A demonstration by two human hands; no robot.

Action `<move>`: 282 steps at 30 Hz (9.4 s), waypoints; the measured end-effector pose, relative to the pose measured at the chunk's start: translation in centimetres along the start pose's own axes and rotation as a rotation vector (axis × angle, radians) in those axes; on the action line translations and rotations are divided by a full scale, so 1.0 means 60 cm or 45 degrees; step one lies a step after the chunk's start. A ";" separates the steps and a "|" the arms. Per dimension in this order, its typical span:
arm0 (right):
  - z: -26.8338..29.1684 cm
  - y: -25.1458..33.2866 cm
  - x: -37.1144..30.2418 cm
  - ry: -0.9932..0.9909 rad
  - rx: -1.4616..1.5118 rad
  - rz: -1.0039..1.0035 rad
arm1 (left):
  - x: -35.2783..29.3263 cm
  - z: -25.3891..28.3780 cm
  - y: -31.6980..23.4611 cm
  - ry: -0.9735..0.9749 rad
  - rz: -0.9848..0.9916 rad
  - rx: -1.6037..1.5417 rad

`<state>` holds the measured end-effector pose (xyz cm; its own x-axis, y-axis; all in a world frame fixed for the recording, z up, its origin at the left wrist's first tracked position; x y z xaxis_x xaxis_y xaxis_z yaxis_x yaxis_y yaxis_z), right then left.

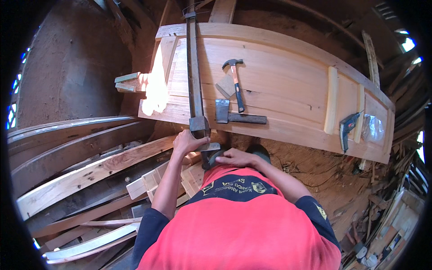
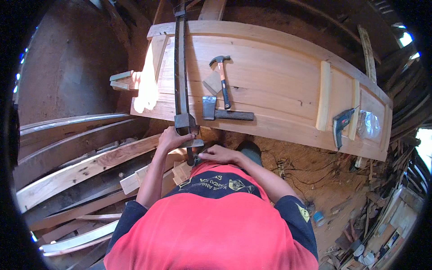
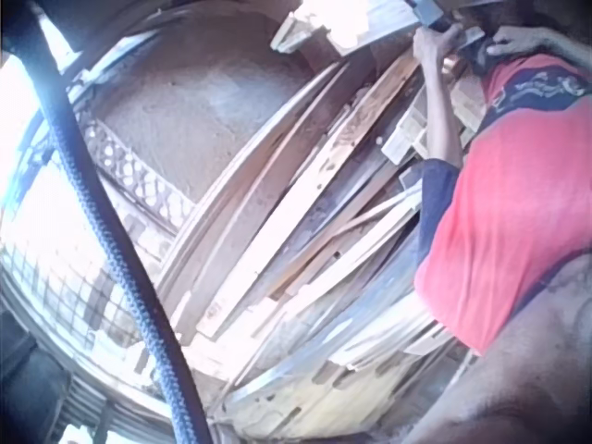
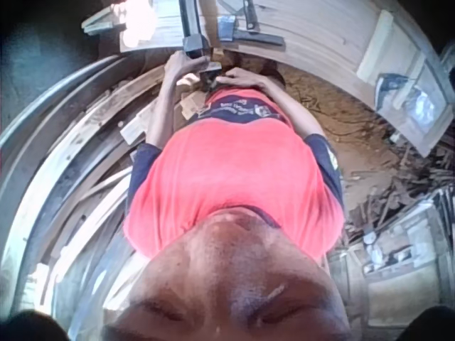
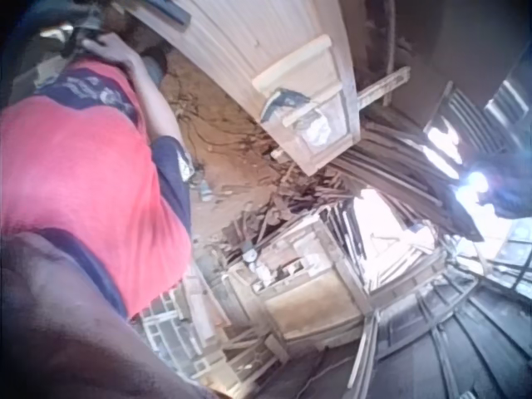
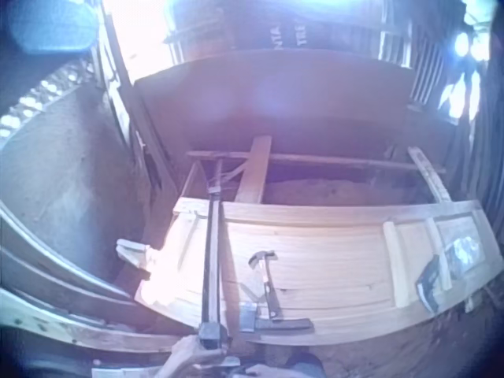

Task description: The person assembles a wooden door by using a hammer to drive nails through small wooden blocks and into the door frame, using a clamp to hold pieces in place, and positioning additional wooden slats onto the frame.

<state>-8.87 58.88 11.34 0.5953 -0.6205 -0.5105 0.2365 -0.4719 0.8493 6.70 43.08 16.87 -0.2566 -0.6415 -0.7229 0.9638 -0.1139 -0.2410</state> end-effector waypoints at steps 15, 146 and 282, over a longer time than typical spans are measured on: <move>0.041 -0.155 -0.104 -0.939 0.400 -0.104 | 0.174 -0.009 -0.142 0.132 -0.216 -0.659; -1.113 0.279 -0.276 -0.018 -1.480 2.379 | -0.787 -0.986 0.488 -2.235 1.964 -0.948; 0.890 0.140 0.423 -1.316 -1.574 0.123 | 0.383 0.019 0.074 -0.914 -0.020 -0.199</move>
<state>-32.78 5.71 -1.62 0.0191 -0.9930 0.1163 0.9781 0.0426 0.2035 5.17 26.99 -0.05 -0.1080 -0.9857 -0.1292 0.9251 -0.0520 -0.3761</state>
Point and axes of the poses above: each hand's wrist, its own x-axis towards the middle knuckle, its own z-axis out of the back of the hand, y = z × x, the point moved 4 cm from there along x, towards the middle knuckle, and after that the axes turned 3 degrees about y, right-handed, at the moved point
